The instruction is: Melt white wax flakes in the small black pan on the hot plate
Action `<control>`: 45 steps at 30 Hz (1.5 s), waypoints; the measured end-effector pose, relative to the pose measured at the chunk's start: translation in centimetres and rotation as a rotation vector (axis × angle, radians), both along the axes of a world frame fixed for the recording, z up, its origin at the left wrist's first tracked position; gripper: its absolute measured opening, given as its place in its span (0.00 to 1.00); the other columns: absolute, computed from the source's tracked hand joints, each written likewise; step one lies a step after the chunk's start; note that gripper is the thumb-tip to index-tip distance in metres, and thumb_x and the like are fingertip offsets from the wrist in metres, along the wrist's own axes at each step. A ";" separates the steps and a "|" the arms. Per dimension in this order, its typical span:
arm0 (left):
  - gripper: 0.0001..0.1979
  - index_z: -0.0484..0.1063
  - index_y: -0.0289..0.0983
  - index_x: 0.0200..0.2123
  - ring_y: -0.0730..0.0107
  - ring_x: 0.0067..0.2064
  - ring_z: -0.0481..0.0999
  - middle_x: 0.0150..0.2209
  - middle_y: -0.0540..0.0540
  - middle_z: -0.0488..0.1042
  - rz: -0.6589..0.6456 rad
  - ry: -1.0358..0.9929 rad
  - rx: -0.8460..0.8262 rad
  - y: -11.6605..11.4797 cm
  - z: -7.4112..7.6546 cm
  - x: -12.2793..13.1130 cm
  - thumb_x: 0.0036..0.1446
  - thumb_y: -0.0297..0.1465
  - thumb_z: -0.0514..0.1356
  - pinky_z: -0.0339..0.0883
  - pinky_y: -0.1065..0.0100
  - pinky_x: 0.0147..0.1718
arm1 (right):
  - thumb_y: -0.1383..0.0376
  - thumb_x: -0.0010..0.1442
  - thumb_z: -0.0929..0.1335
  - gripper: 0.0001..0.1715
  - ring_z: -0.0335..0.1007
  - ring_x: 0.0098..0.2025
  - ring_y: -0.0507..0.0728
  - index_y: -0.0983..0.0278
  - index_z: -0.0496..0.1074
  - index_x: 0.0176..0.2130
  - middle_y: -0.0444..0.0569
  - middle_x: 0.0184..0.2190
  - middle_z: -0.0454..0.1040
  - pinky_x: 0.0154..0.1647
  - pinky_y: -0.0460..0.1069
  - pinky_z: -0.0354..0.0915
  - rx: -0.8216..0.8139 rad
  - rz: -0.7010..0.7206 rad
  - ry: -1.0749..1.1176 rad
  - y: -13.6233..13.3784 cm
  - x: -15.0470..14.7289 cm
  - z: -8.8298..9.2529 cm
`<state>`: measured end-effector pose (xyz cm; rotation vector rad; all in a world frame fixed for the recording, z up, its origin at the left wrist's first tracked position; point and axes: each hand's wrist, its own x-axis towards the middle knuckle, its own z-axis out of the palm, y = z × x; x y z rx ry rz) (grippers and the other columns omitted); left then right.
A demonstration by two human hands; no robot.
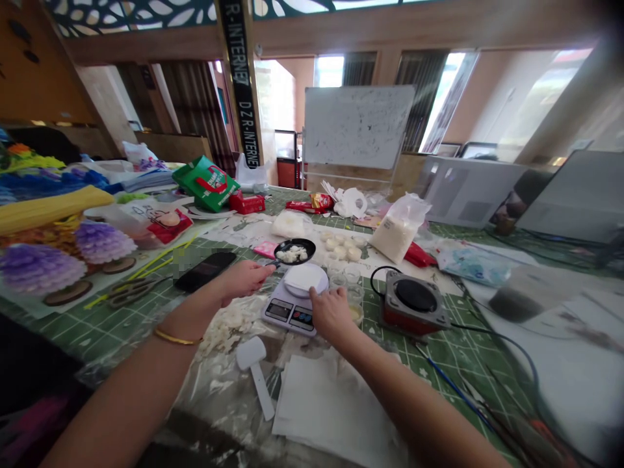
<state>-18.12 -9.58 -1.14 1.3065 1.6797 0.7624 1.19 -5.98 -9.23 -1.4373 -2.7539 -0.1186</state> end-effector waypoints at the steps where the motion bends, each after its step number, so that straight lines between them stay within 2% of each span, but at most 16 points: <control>1: 0.24 0.52 0.37 0.17 0.82 0.16 0.48 0.14 0.57 0.50 -0.006 -0.002 0.005 -0.1 0.4 0.1 0.44 0.50 0.55 0.39 0.75 0.14 | 0.70 0.56 0.55 0.25 0.65 0.41 0.61 0.67 0.57 0.53 0.60 0.37 0.72 0.45 0.57 0.44 -0.008 0.001 -0.003 0.0 0.0 0.2; 4: 0.23 0.53 0.37 0.18 0.82 0.16 0.48 0.15 0.57 0.51 -0.051 -0.029 0.026 -0.2 1.5 1.3 0.44 0.50 0.55 0.39 0.75 0.15 | 0.70 0.55 0.57 0.24 0.66 0.40 0.61 0.67 0.59 0.52 0.59 0.37 0.72 0.44 0.56 0.45 -0.017 0.009 -0.005 -0.6 0.3 1.2; 7: 0.22 0.55 0.37 0.18 0.81 0.17 0.50 0.15 0.56 0.53 -0.135 -0.030 0.051 0.3 2.1 3.4 0.44 0.50 0.55 0.41 0.75 0.15 | 0.68 0.55 0.57 0.27 0.64 0.41 0.61 0.66 0.54 0.55 0.59 0.38 0.71 0.44 0.56 0.46 0.014 0.028 0.012 -3.0 2.2 3.0; 11: 0.23 0.56 0.36 0.18 0.79 0.17 0.52 0.15 0.55 0.55 -0.299 0.086 0.115 1.8 2.0 7.5 0.47 0.51 0.51 0.45 0.73 0.16 | 0.67 0.57 0.57 0.22 0.64 0.34 0.57 0.63 0.59 0.52 0.51 0.29 0.70 0.42 0.54 0.49 0.026 0.194 0.103 -8.3 7.1 5.5; 13: 0.23 0.58 0.36 0.17 0.78 0.18 0.54 0.15 0.54 0.56 -0.363 0.194 0.161 2.7 1.8 10.0 0.48 0.51 0.49 0.46 0.73 0.17 | 0.66 0.58 0.57 0.18 0.63 0.33 0.55 0.61 0.62 0.49 0.48 0.28 0.69 0.41 0.52 0.50 -0.028 0.171 0.147 -10.5 10.1 6.2; 16: 0.23 0.60 0.36 0.17 0.75 0.20 0.58 0.16 0.53 0.59 -0.434 0.321 0.219 4.0 1.3 13.9 0.48 0.51 0.48 0.49 0.72 0.19 | 0.66 0.58 0.58 0.17 0.64 0.35 0.54 0.58 0.63 0.47 0.46 0.31 0.69 0.44 0.53 0.50 -0.087 0.011 0.224 -12.3 14.1 6.1; 19: 0.23 0.62 0.36 0.18 0.71 0.23 0.63 0.18 0.50 0.64 -0.506 0.404 0.255 5.1 0.6 17.3 0.49 0.50 0.47 0.52 0.71 0.21 | 0.65 0.58 0.59 0.17 0.64 0.36 0.55 0.56 0.64 0.47 0.46 0.32 0.70 0.44 0.54 0.51 -0.106 -0.126 0.279 -13.0 17.1 5.3; 24: 0.25 0.67 0.35 0.20 0.66 0.26 0.68 0.22 0.45 0.69 -0.571 0.527 0.248 6.2 -0.9 20.5 0.50 0.49 0.45 0.54 0.69 0.24 | 0.64 0.57 0.60 0.17 0.65 0.37 0.56 0.56 0.65 0.47 0.47 0.33 0.71 0.43 0.55 0.53 -0.132 -0.183 0.314 -14.1 19.3 3.9; 28: 0.26 0.68 0.35 0.22 0.64 0.28 0.69 0.25 0.43 0.71 -0.591 0.558 0.242 6.8 -2.4 21.1 0.51 0.49 0.43 0.55 0.69 0.24 | 0.64 0.57 0.61 0.17 0.66 0.37 0.55 0.56 0.66 0.47 0.46 0.32 0.72 0.42 0.54 0.54 -0.168 -0.196 0.345 -14.2 19.8 3.0; 31: 0.27 0.68 0.35 0.22 0.65 0.27 0.69 0.24 0.44 0.71 -0.573 0.519 0.217 7.1 -3.1 21.1 0.50 0.51 0.44 0.56 0.69 0.24 | 0.64 0.57 0.61 0.17 0.66 0.36 0.54 0.56 0.66 0.47 0.46 0.31 0.72 0.42 0.53 0.55 -0.173 -0.189 0.354 -13.9 20.1 2.6; 34: 0.32 0.68 0.34 0.26 0.67 0.23 0.68 0.23 0.44 0.71 -0.588 0.402 0.090 7.2 -2.8 20.8 0.49 0.56 0.40 0.57 0.69 0.22 | 0.64 0.57 0.61 0.17 0.65 0.36 0.54 0.56 0.66 0.47 0.45 0.32 0.71 0.42 0.53 0.54 -0.175 -0.193 0.349 -13.8 20.3 2.6; 36: 0.35 0.68 0.34 0.30 0.66 0.25 0.69 0.26 0.43 0.72 -0.551 0.362 0.103 6.8 -2.1 20.1 0.49 0.57 0.38 0.58 0.68 0.24 | 0.63 0.56 0.62 0.16 0.65 0.37 0.54 0.56 0.66 0.46 0.45 0.33 0.71 0.43 0.52 0.53 -0.182 -0.178 0.344 -13.8 20.3 2.6; 39: 0.31 0.67 0.36 0.38 0.64 0.36 0.69 0.36 0.43 0.72 -0.369 0.355 0.348 5.1 -0.6 18.4 0.50 0.55 0.41 0.59 0.69 0.30 | 0.60 0.55 0.63 0.19 0.64 0.37 0.54 0.55 0.64 0.48 0.45 0.34 0.71 0.42 0.51 0.52 -0.186 -0.142 0.330 -13.6 19.7 1.8; 40: 0.29 0.66 0.37 0.39 0.65 0.35 0.69 0.35 0.45 0.72 -0.314 0.315 0.399 4.3 -0.1 17.6 0.51 0.54 0.42 0.60 0.70 0.30 | 0.60 0.55 0.63 0.19 0.64 0.37 0.54 0.55 0.64 0.48 0.45 0.34 0.70 0.42 0.51 0.52 -0.187 -0.139 0.317 -13.4 19.4 1.2; 43: 0.23 0.66 0.37 0.35 0.72 0.24 0.66 0.24 0.49 0.70 -0.194 0.223 0.370 1.0 1.1 15.2 0.50 0.51 0.49 0.57 0.72 0.23 | 0.63 0.54 0.64 0.10 0.64 0.35 0.54 0.58 0.68 0.39 0.45 0.31 0.70 0.41 0.51 0.51 -0.201 -0.150 0.245 -12.6 18.7 -0.6; 45: 0.18 0.68 0.38 0.30 0.72 0.22 0.65 0.21 0.50 0.68 -0.261 0.235 0.323 -1.2 1.4 14.0 0.50 0.48 0.52 0.56 0.73 0.22 | 0.66 0.54 0.64 0.03 0.64 0.34 0.53 0.61 0.68 0.31 0.44 0.29 0.70 0.40 0.51 0.51 -0.223 -0.160 0.224 -12.0 18.5 -1.1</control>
